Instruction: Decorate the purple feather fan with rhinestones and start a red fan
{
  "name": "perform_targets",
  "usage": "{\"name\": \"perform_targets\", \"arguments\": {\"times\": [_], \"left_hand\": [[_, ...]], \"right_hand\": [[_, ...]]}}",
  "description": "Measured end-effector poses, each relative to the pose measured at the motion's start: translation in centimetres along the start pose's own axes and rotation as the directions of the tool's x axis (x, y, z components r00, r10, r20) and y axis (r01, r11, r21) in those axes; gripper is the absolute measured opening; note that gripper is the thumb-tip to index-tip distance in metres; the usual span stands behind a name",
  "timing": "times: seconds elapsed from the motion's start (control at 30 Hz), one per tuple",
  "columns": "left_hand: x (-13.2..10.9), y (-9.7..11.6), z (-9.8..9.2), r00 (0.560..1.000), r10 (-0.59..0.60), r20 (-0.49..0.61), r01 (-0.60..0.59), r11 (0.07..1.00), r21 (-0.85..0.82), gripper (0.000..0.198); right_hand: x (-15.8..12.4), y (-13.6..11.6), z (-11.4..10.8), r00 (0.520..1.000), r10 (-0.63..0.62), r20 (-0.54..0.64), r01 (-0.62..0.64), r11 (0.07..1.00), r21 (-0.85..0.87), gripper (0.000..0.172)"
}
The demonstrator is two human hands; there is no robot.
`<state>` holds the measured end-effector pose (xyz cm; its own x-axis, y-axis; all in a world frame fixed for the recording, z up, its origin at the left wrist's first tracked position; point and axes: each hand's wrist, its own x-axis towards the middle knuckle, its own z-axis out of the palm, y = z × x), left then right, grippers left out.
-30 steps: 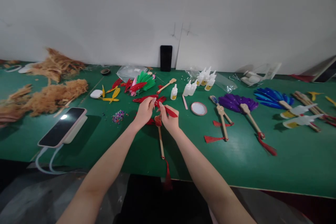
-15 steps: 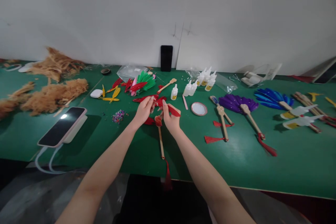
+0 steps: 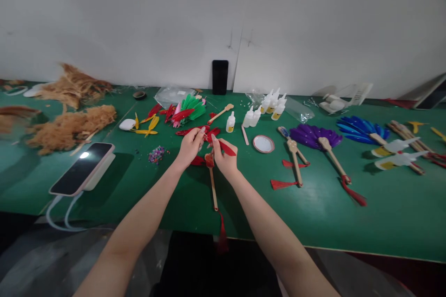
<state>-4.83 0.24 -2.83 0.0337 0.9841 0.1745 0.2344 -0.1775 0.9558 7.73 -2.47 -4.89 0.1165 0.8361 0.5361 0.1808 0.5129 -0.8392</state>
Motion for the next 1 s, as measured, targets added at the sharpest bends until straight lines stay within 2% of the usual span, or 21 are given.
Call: {"name": "perform_targets", "arguments": {"times": [0.1, 0.2, 0.37, 0.47, 0.67, 0.8, 1.0], "left_hand": [[0.1, 0.1, 0.0, 0.998, -0.061, 0.024, 0.063, 0.996, -0.068, 0.041], [0.2, 0.1, -0.3, 0.997, -0.074, 0.018, 0.075, 0.996, -0.047, 0.042], [0.2, 0.1, -0.5, 0.993, 0.064, -0.103, -0.037, 0.970, 0.239, 0.042], [0.0, 0.1, -0.3, 0.981, 0.126, -0.150, -0.072, 0.944, 0.322, 0.039], [-0.2, -0.5, 0.1, 0.939, 0.312, -0.144, -0.186, 0.815, 0.548, 0.038], [-0.1, -0.7, 0.2, 0.930, 0.338, -0.145, -0.188, 0.775, 0.603, 0.035], [-0.1, -0.6, 0.6, 0.931, 0.306, -0.200, -0.148, 0.815, 0.560, 0.035]], "right_hand": [[0.1, -0.1, 0.0, 1.000, -0.006, 0.002, 0.006, 1.000, -0.006, 0.035], [0.1, 0.0, 0.1, 1.000, -0.001, 0.001, 0.001, 1.000, -0.012, 0.038], [0.0, -0.2, 0.2, 1.000, 0.001, 0.016, 0.000, 1.000, -0.029, 0.038], [-0.1, -0.3, 0.2, 1.000, -0.003, 0.022, 0.004, 0.999, -0.044, 0.040], [-0.1, -0.1, 0.4, 1.000, -0.014, 0.018, 0.015, 0.997, -0.071, 0.040], [-0.2, 0.2, 0.5, 0.999, -0.022, 0.025, 0.024, 0.997, -0.072, 0.038], [-0.4, 0.5, 0.6, 0.999, -0.010, 0.050, 0.013, 0.998, -0.065, 0.039]]}}
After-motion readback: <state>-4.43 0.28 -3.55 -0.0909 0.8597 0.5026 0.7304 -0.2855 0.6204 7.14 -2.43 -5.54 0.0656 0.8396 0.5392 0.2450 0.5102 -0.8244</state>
